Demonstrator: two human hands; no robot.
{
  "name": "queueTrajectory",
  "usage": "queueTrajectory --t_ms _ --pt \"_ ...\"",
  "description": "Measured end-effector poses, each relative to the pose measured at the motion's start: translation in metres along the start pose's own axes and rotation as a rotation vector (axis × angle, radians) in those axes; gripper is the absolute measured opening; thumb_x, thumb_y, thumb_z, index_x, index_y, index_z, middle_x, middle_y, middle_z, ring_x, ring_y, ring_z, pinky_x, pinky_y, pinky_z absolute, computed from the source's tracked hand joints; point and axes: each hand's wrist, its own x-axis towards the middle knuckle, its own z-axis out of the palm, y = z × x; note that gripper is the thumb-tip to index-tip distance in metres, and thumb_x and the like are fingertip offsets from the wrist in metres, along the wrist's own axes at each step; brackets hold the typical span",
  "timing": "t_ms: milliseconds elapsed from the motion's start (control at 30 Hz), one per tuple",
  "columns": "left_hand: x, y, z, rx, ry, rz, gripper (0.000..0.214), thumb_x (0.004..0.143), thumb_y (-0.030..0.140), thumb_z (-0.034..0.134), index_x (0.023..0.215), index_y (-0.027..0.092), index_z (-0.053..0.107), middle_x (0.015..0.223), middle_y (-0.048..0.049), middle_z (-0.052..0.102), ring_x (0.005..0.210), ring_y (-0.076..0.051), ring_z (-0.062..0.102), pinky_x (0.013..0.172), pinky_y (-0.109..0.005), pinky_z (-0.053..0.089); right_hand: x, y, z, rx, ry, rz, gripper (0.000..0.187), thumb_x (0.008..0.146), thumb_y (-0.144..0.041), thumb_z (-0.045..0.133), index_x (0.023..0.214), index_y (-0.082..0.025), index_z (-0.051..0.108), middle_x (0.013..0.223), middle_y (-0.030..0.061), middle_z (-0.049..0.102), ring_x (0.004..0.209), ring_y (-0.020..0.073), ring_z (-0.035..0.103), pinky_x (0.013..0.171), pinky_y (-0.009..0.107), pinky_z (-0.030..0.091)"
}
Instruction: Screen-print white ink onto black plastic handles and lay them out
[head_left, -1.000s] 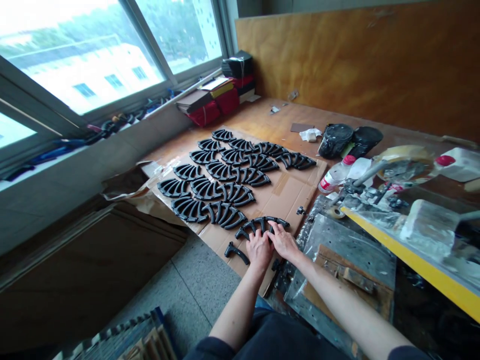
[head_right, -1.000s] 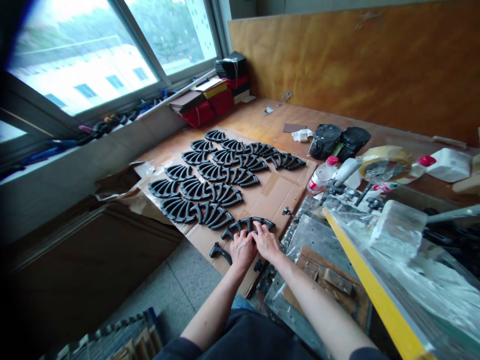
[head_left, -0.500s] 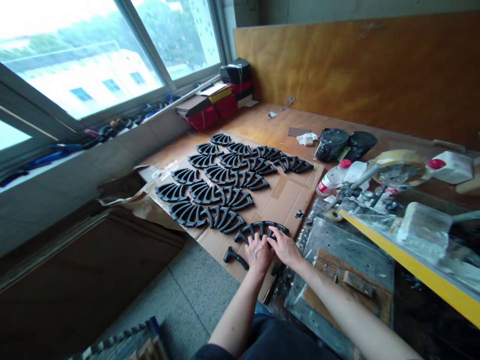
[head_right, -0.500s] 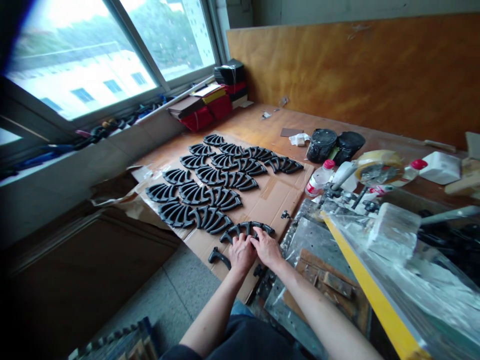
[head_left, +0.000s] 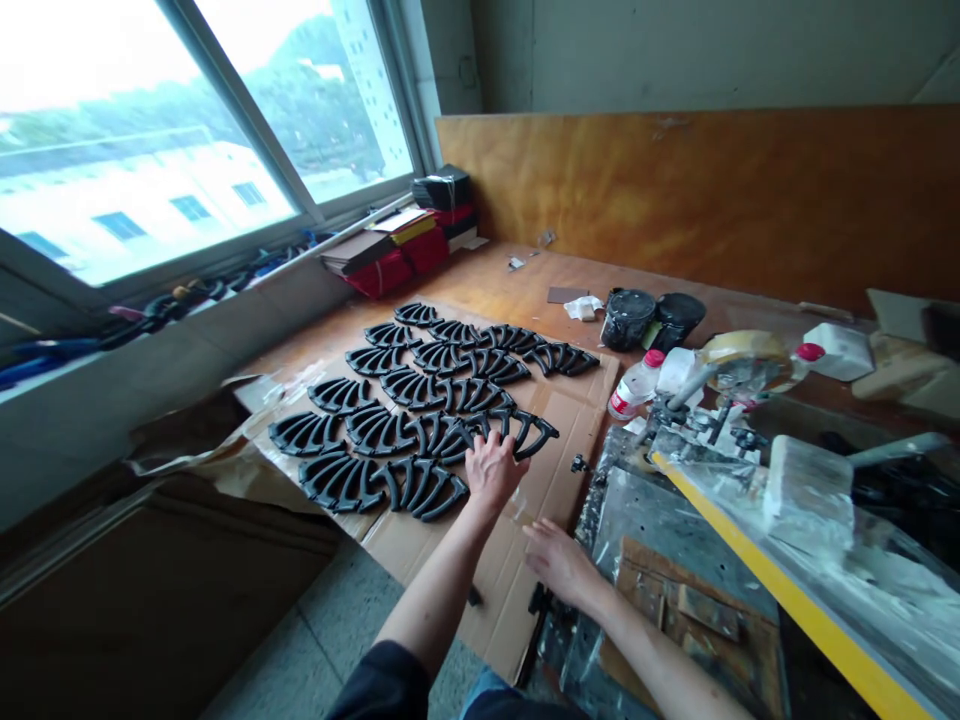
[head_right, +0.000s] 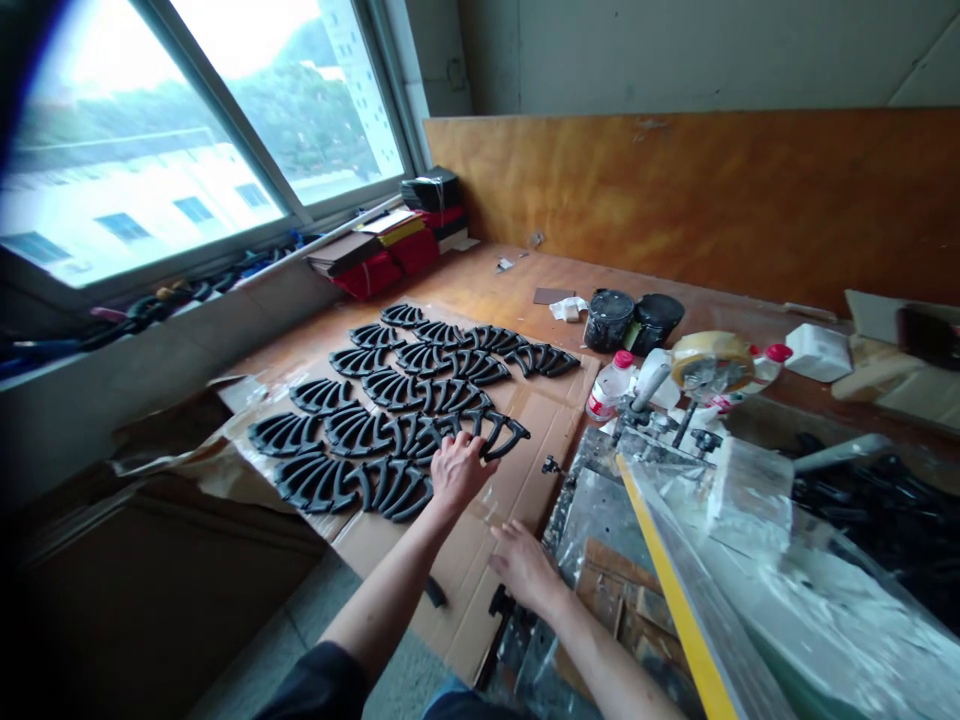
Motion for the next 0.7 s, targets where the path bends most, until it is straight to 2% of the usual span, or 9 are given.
queueTrajectory --t_ms 100,233,367,533,633,700 --pt "0.055 0.025 0.008 -0.032 -0.016 0.106 0.039 0.076 0.052 0.065 0.107 0.028 0.064 0.112 -0.0080 0.057 0.107 -0.029 0.046 0.084 -0.042 0.043 0.004 0.003 0.009 -0.065 -0.107 0.061 0.054 0.091 -0.037 0.050 0.136 -0.008 0.052 0.141 0.0183 0.047 0.138 0.0291 0.035 0.114 0.042 0.028" --pt "0.112 0.060 0.031 -0.079 -0.118 0.187 0.043 0.074 0.054 0.065 0.107 0.028 0.065 0.117 -0.0085 0.056 0.113 -0.031 0.045 0.086 -0.044 0.043 0.004 0.010 0.020 -0.076 -0.084 0.105 0.049 0.091 -0.033 0.050 0.137 -0.014 0.052 0.143 0.0135 0.047 0.138 0.0272 0.034 0.115 0.044 0.025" --pt "0.148 0.081 0.058 -0.111 -0.227 0.176 0.046 0.072 0.058 0.065 0.106 0.027 0.067 0.119 -0.0090 0.056 0.112 -0.031 0.047 0.088 -0.046 0.043 0.002 0.017 0.029 -0.054 -0.028 0.084 0.048 0.090 -0.034 0.052 0.136 -0.018 0.052 0.143 0.0102 0.048 0.138 0.0262 0.036 0.116 0.042 0.025" --pt "0.160 0.089 0.075 -0.107 -0.240 0.136 0.047 0.076 0.053 0.061 0.113 0.024 0.064 0.123 -0.0133 0.056 0.113 -0.034 0.048 0.089 -0.049 0.042 0.002 0.022 0.036 -0.037 0.053 0.066 0.046 0.090 -0.033 0.055 0.133 -0.019 0.055 0.140 0.0090 0.052 0.135 0.0261 0.039 0.115 0.041 0.027" --pt "0.148 0.087 0.076 -0.096 -0.209 0.154 0.051 0.083 0.046 0.056 0.130 0.025 0.054 0.137 -0.0147 0.048 0.124 -0.038 0.041 0.098 -0.058 0.033 0.004 0.020 0.034 -0.046 0.063 0.052 0.042 0.089 -0.033 0.056 0.128 -0.017 0.059 0.138 0.0105 0.054 0.136 0.0261 0.039 0.114 0.041 0.027" --pt "0.129 0.079 0.075 -0.117 -0.139 0.231 0.055 0.085 0.042 0.054 0.138 0.026 0.047 0.145 -0.0135 0.042 0.132 -0.038 0.035 0.105 -0.058 0.026 0.006 0.015 0.025 -0.046 0.050 0.031 0.035 0.088 -0.031 0.056 0.119 -0.016 0.064 0.129 0.0116 0.061 0.131 0.0260 0.045 0.110 0.039 0.033"
